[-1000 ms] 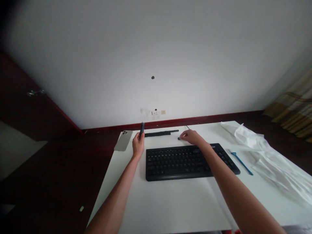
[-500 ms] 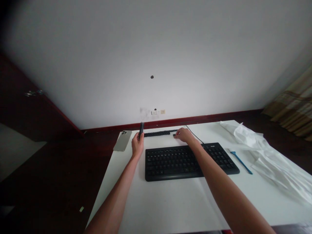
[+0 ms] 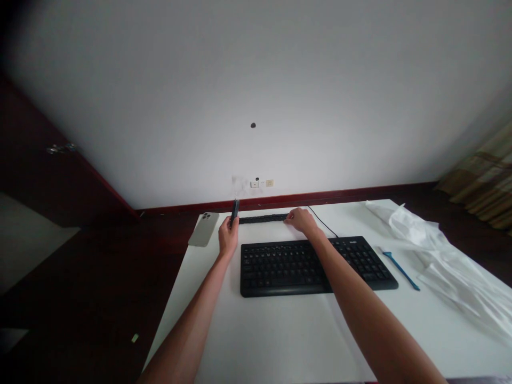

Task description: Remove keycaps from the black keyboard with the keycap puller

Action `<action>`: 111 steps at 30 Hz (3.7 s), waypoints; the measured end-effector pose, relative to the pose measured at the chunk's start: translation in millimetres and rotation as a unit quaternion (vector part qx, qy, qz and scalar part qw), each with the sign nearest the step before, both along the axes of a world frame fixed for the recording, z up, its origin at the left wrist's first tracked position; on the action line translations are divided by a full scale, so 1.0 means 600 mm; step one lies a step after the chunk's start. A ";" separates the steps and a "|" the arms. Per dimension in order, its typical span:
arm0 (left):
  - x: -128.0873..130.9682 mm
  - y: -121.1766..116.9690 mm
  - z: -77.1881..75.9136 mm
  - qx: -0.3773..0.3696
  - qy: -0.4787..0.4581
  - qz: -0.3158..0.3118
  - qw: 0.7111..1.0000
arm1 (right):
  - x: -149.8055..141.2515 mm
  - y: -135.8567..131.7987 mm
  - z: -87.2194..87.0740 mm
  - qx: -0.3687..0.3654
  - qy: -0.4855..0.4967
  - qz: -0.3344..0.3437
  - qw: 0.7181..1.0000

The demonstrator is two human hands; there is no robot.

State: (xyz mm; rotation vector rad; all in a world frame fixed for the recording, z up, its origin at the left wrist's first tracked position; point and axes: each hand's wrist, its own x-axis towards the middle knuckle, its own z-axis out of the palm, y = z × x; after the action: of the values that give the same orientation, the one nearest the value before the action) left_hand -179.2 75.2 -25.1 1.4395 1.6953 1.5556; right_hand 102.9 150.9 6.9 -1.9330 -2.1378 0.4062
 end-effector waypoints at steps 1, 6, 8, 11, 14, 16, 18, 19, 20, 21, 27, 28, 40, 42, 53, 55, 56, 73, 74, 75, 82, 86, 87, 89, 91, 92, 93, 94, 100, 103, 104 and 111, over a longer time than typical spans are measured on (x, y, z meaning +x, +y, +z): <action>0.000 0.000 0.000 0.001 0.000 0.000 1.000 | 0.004 -0.004 0.004 0.003 0.006 0.004 1.000; 0.001 0.001 -0.002 0.006 -0.002 0.001 1.000 | 0.073 -0.045 0.036 0.025 0.035 0.052 0.998; 0.001 0.001 -0.003 0.006 0.000 -0.001 1.000 | 0.116 -0.070 0.048 0.011 0.046 0.093 0.995; 0.001 0.000 -0.003 0.004 0.009 0.001 1.000 | 0.170 -0.112 0.055 -0.040 0.048 0.121 0.991; 0.002 -0.002 0.001 0.005 0.015 0.004 1.000 | 0.196 -0.150 0.050 -0.075 0.039 0.121 0.989; 0.002 -0.005 0.004 0.008 0.013 0.005 1.000 | 0.200 -0.168 0.048 -0.073 0.037 0.104 0.991; 0.002 -0.007 0.007 0.011 0.013 0.003 1.000 | 0.196 -0.176 0.053 -0.058 0.055 0.101 0.992; 0.002 -0.007 0.008 0.012 0.014 0.001 1.000 | 0.192 -0.175 0.058 -0.049 0.073 0.109 0.990; 0.002 -0.008 0.008 0.013 0.015 0.000 1.000 | 0.187 -0.172 0.063 -0.038 0.094 0.119 0.988; 0.002 -0.008 0.008 0.013 0.016 -0.001 1.000 | 0.181 -0.166 0.068 -0.028 0.113 0.128 0.985; 0.001 -0.005 0.003 0.008 0.008 0.000 1.000 | 0.133 -0.088 0.048 -0.062 0.131 0.108 0.984; 0.001 -0.004 0.002 0.007 0.006 0.000 1.000 | 0.126 -0.074 0.038 -0.066 0.127 0.103 0.984; 0.003 -0.005 0.004 0.004 0.011 -0.001 1.000 | 0.138 -0.072 -0.003 -0.006 0.068 0.012 0.998; 0.003 -0.005 0.004 0.004 0.015 -0.004 1.000 | 0.141 -0.085 -0.006 -0.002 0.038 -0.011 0.999; 0.000 -0.001 -0.002 0.009 0.000 -0.005 1.000 | 0.065 -0.040 -0.017 0.017 -0.024 -0.045 0.999; 0.000 -0.001 -0.001 0.006 0.003 -0.001 1.000 | 0.060 -0.032 -0.016 0.018 -0.020 -0.044 0.999; 0.001 -0.002 0.000 0.005 0.003 0.002 1.000 | 0.059 -0.030 -0.015 0.018 -0.017 -0.043 0.999; 0.002 -0.003 0.002 0.006 0.011 -0.001 1.000 | 0.076 -0.052 -0.022 0.028 -0.002 -0.043 0.999; 0.002 -0.003 0.002 0.007 0.011 0.001 1.000 | 0.072 -0.049 -0.022 0.028 -0.002 -0.047 0.998; 0.002 -0.003 0.002 0.008 0.012 0.001 1.000 | 0.067 -0.047 -0.022 0.027 -0.002 -0.052 0.998; 0.003 -0.001 0.002 0.007 0.005 -0.001 1.000 | 0.045 -0.029 -0.018 0.022 0.001 -0.081 0.996; 0.004 -0.002 0.005 0.000 0.008 0.003 1.000 | 0.037 -0.022 -0.018 0.023 0.004 -0.094 0.995; 0.004 -0.002 0.005 0.000 0.010 0.002 1.000 | 0.035 -0.020 -0.018 0.025 0.005 -0.095 0.995; 0.003 -0.003 0.005 0.000 0.010 0.001 1.000 | 0.032 -0.016 -0.018 0.029 0.007 -0.092 0.995; 0.002 -0.002 0.003 0.001 0.010 -0.001 1.000 | 0.031 -0.013 -0.018 0.034 0.010 -0.089 0.995; 0.002 -0.002 0.003 0.001 0.009 -0.002 1.000 | 0.031 -0.013 -0.016 0.035 0.012 -0.088 0.995; 0.002 -0.002 0.002 0.002 0.008 -0.002 1.000 | 0.033 -0.014 -0.014 0.036 0.014 -0.087 0.995; 0.002 -0.001 0.002 0.003 0.008 -0.002 1.000 | 0.035 -0.017 -0.011 0.036 0.017 -0.085 0.996; 0.005 -0.001 0.002 0.000 0.023 -0.004 1.000 | 0.016 -0.078 0.031 0.073 0.106 -0.045 0.991; 0.006 -0.001 0.003 0.004 0.022 0.007 1.000 | -0.031 -0.129 0.046 0.073 0.213 0.025 0.974; 0.006 -0.002 0.004 0.006 0.020 0.009 1.000 | -0.049 -0.145 0.046 0.070 0.240 0.044 0.967; 0.009 -0.007 0.003 0.018 0.042 0.010 0.999 | -0.115 -0.204 0.012 0.045 0.341 0.156 0.926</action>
State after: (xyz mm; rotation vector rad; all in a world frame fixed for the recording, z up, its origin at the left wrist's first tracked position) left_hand -174.1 70.7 -23.5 1.5308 1.7423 1.5640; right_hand 33.9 28.2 14.0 -1.1432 -1.9180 0.8708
